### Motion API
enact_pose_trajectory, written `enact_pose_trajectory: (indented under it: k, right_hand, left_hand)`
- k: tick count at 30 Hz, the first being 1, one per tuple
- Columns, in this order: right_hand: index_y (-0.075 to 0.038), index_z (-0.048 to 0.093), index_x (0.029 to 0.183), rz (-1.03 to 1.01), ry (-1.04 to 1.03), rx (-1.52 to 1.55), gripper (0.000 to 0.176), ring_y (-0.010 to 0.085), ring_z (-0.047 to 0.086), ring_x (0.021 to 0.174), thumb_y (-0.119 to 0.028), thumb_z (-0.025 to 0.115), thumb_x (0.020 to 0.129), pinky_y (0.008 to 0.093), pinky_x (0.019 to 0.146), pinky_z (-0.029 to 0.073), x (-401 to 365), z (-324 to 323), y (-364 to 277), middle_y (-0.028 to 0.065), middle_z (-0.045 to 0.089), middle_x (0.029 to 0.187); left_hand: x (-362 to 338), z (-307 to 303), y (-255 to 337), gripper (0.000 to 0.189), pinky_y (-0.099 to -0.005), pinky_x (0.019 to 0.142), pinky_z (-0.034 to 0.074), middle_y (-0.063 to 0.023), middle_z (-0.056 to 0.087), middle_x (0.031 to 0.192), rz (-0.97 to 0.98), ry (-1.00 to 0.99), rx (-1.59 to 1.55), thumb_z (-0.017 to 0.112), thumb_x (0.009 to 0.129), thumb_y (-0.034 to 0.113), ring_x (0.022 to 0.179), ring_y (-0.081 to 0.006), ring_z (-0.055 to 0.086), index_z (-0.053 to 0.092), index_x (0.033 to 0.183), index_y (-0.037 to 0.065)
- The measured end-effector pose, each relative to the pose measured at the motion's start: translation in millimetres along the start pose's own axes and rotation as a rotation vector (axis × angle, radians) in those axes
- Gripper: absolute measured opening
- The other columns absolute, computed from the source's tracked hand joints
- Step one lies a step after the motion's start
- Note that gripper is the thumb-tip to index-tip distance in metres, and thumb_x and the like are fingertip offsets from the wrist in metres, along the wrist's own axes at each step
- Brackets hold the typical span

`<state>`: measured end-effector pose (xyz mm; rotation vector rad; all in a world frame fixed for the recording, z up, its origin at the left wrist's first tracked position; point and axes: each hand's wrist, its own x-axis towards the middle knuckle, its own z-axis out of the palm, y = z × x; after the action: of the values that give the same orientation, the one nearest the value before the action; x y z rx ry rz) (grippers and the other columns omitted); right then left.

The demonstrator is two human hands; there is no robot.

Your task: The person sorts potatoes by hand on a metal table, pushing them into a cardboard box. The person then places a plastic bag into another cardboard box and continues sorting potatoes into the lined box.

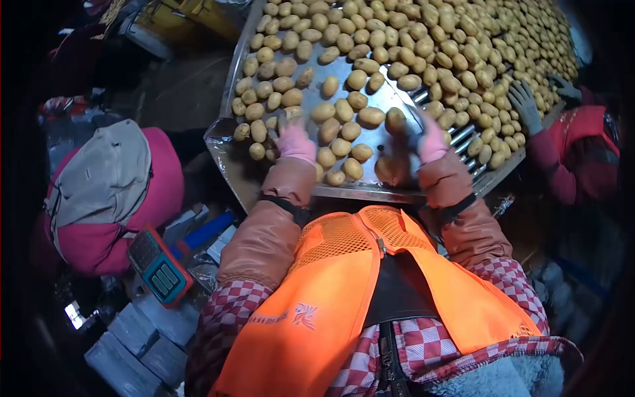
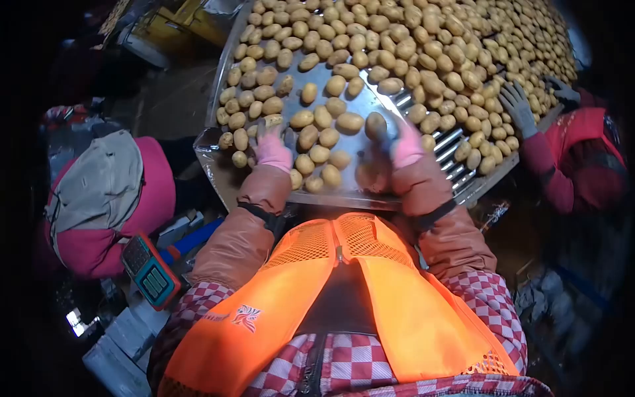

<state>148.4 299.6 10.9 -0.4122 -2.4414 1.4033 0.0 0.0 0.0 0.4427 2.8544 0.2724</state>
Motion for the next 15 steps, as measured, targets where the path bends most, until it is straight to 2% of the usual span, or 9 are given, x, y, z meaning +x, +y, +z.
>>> enact_pose_trajectory:
  k: [2,3,5,6,7,9,11,13,15]
  right_hand:
    - [-0.006,0.061,0.131,0.142,0.267,-0.132,0.05,0.0295,0.055,0.124,-0.009,0.074,0.083,0.0388,0.105,0.045,20,-38,-10,0.0177,0.059,0.132]
    - [-0.006,0.056,0.136,0.048,0.357,-0.518,0.058,0.0333,0.055,0.124,-0.019,0.076,0.084,0.0415,0.103,0.045,58,-62,-13,0.0212,0.058,0.133]
    - [-0.008,0.047,0.144,0.41,0.359,-0.77,0.075,0.0386,0.054,0.126,-0.034,0.08,0.08,0.0445,0.104,0.044,60,-72,3,0.0261,0.054,0.136]
    - [-0.01,0.041,0.148,0.505,0.232,-0.353,0.086,0.0432,0.052,0.126,-0.042,0.08,0.078,0.046,0.104,0.044,53,-57,10,0.0285,0.05,0.138]
    - [-0.01,0.043,0.146,0.288,0.309,-0.638,0.083,0.0457,0.051,0.126,-0.04,0.08,0.078,0.0455,0.101,0.046,39,-33,28,0.032,0.048,0.138]
    - [-0.011,0.042,0.146,0.236,0.103,-0.693,0.082,0.0492,0.059,0.107,-0.036,0.079,0.078,0.0491,0.095,0.049,15,-4,-10,0.0373,0.048,0.129]
    - [-0.013,0.044,0.145,0.242,-0.205,-0.345,0.076,0.0445,0.061,0.105,-0.034,0.076,0.08,0.0483,0.095,0.049,8,20,-14,0.0344,0.055,0.119]
    - [-0.019,0.046,0.145,0.019,-0.18,-0.495,0.067,0.0417,0.063,0.102,-0.03,0.071,0.083,0.0471,0.092,0.05,-17,57,-44,0.0272,0.063,0.109]
    - [-0.024,0.048,0.145,0.158,-0.623,-0.392,0.063,0.0395,0.065,0.103,-0.027,0.07,0.086,0.0418,0.094,0.05,-4,51,-88,0.021,0.068,0.108]
  left_hand:
    - [-25,-9,41,0.055,-0.0664,0.115,0.014,-0.0043,0.041,0.152,0.053,-0.06,0.076,0.062,0.084,0.021,0.148,-0.0275,0.024,0.052,0.138,0.028]
    - [-15,-22,59,0.054,-0.0656,0.115,0.015,-0.0056,0.042,0.151,0.179,-0.063,0.051,0.063,0.083,0.021,0.147,-0.0265,0.026,0.053,0.136,0.028]
    - [-45,-31,56,0.062,-0.054,0.114,0.027,-0.0068,0.044,0.149,0.428,0.065,0.028,0.067,0.076,0.014,0.14,-0.0254,0.037,0.055,0.135,0.027]
    - [-44,-34,48,0.063,-0.0507,0.113,0.031,-0.0074,0.047,0.146,0.443,0.074,0.037,0.068,0.075,0.012,0.136,-0.0254,0.042,0.056,0.135,0.027]
    - [-44,-36,40,0.065,-0.0475,0.112,0.035,-0.0079,0.049,0.144,0.457,0.084,0.047,0.068,0.073,0.01,0.133,-0.0254,0.047,0.057,0.134,0.027]
    - [-19,-32,9,0.062,-0.046,0.108,0.039,-0.0086,0.056,0.136,0.265,0.005,0.074,0.068,0.074,0.01,0.125,-0.0265,0.054,0.058,0.133,0.026]
    - [9,-42,-14,0.057,-0.0425,0.098,0.047,-0.011,0.064,0.124,-0.064,-0.125,0.138,0.065,0.076,0.009,0.116,-0.0296,0.06,0.061,0.131,0.026]
    - [23,-54,-33,0.045,-0.0451,0.09,0.051,-0.0081,0.066,0.118,0.108,0.258,0.071,0.061,0.082,0.011,0.108,-0.0285,0.063,0.062,0.126,0.02]
    - [52,-65,-32,0.043,-0.0454,0.089,0.052,-0.0123,0.066,0.116,-0.02,0.181,-0.036,0.056,0.086,0.01,0.107,-0.0323,0.064,0.061,0.128,0.018]
